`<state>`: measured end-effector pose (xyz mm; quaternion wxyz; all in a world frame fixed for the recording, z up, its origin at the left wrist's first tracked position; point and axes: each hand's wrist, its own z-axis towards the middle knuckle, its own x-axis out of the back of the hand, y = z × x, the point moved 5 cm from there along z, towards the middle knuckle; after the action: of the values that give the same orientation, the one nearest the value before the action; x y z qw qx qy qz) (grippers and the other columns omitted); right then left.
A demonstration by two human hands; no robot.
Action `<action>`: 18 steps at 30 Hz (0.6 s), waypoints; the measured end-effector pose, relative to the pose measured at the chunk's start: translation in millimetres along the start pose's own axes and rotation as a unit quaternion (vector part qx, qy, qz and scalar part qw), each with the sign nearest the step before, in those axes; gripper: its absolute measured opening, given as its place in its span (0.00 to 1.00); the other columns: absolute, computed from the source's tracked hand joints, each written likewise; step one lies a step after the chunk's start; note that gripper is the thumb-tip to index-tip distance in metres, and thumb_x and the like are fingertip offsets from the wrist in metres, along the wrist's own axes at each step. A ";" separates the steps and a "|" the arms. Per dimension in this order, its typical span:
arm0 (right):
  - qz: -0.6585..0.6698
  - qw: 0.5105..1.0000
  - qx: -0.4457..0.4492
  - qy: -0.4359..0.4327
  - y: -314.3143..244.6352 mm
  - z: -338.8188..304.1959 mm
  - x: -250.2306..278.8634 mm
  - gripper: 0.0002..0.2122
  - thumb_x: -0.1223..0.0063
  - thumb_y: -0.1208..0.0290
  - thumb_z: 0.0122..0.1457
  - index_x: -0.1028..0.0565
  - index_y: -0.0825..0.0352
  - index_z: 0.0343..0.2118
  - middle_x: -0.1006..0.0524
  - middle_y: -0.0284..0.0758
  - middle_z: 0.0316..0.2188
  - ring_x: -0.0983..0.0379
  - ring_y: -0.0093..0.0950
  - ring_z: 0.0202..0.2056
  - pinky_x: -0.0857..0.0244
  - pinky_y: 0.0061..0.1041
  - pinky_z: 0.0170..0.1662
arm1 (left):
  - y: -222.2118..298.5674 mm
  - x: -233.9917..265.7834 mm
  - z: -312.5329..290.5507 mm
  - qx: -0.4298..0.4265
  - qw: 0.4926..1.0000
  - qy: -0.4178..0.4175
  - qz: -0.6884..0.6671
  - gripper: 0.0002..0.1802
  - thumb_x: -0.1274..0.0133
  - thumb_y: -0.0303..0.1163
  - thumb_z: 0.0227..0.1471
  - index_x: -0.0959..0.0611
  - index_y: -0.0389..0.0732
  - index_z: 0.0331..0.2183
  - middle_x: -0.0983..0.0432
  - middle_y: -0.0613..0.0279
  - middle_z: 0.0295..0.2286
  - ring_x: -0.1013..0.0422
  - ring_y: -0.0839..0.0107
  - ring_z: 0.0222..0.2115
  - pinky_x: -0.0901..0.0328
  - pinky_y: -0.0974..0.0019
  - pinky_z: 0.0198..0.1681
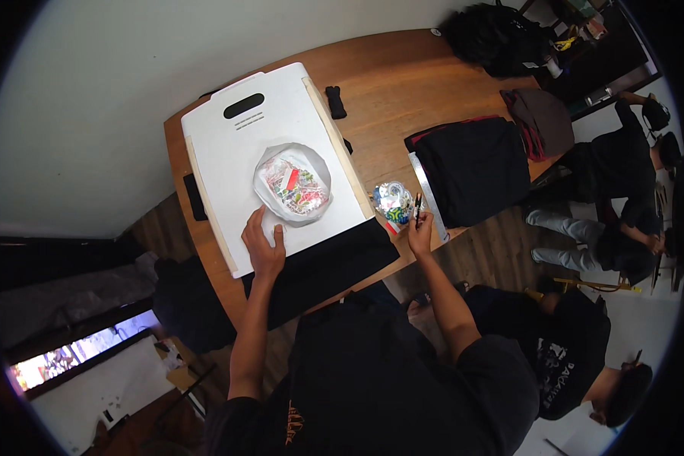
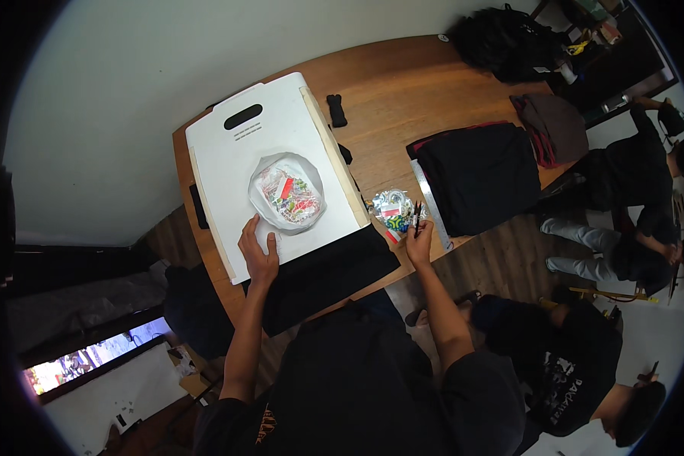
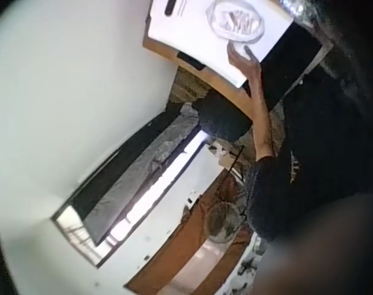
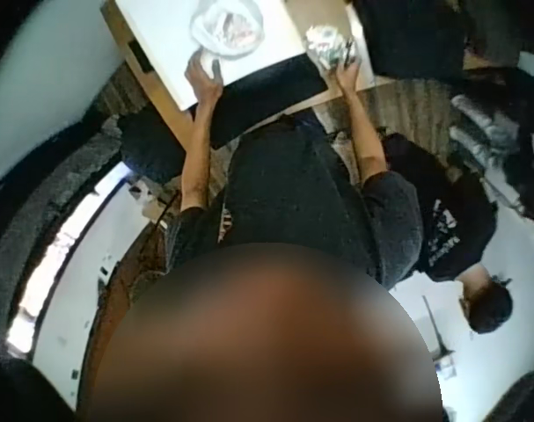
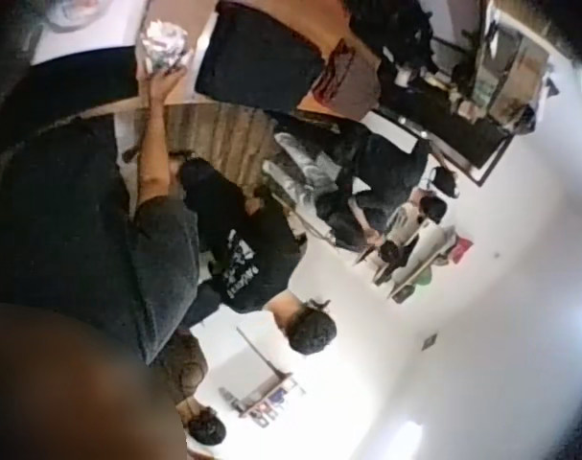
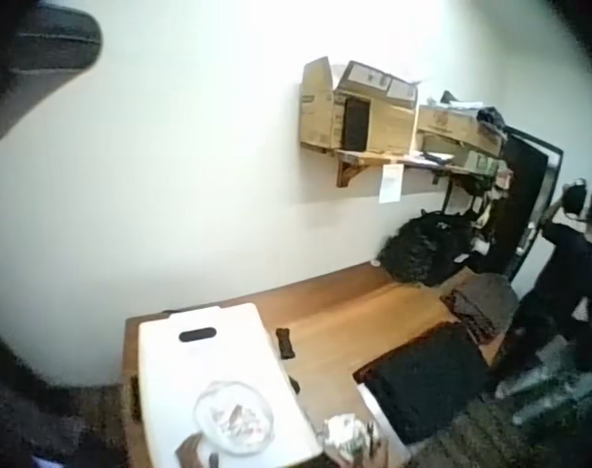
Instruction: Cutting clothing labels from a sheet with scissors.
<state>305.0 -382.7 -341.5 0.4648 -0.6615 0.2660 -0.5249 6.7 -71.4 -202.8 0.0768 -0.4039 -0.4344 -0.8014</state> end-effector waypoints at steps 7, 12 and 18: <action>-0.063 0.993 -0.088 -0.041 -32.0 13.7 -4.0 0.18 0.44 0.70 0.62 0.36 0.69 0.51 0.24 0.40 0.33 0.26 0.28 0.30 0.31 0.31 0.36 | 2.0 1.4 0.7 0.015 1.000 -0.014 0.013 0.29 0.51 0.38 0.62 0.34 0.38 0.61 0.35 0.49 0.57 0.41 0.52 0.58 0.50 0.51 0.63; -0.141 0.984 0.010 -0.105 -8.6 36.6 -14.8 0.18 0.39 0.66 0.58 0.25 0.67 0.49 0.19 0.43 0.37 0.20 0.34 0.36 0.28 0.31 0.40 | 6.5 -3.1 1.2 0.011 1.000 -0.005 0.026 0.28 0.50 0.37 0.62 0.33 0.38 0.60 0.35 0.49 0.56 0.41 0.51 0.58 0.49 0.51 0.62; -0.198 0.962 0.006 -0.189 -14.8 44.9 -25.8 0.21 0.36 0.59 0.56 0.22 0.57 0.53 0.19 0.41 0.45 0.22 0.40 0.47 0.29 0.34 0.49 | 6.5 -4.6 -1.1 0.066 0.996 0.042 0.032 0.29 0.47 0.34 0.59 0.32 0.39 0.60 0.34 0.48 0.54 0.40 0.50 0.57 0.49 0.51 0.62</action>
<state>337.3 -339.7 -340.5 0.3973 -0.7852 0.0339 -0.4738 12.2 -77.3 -202.4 0.1471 -0.3776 -0.4692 -0.7846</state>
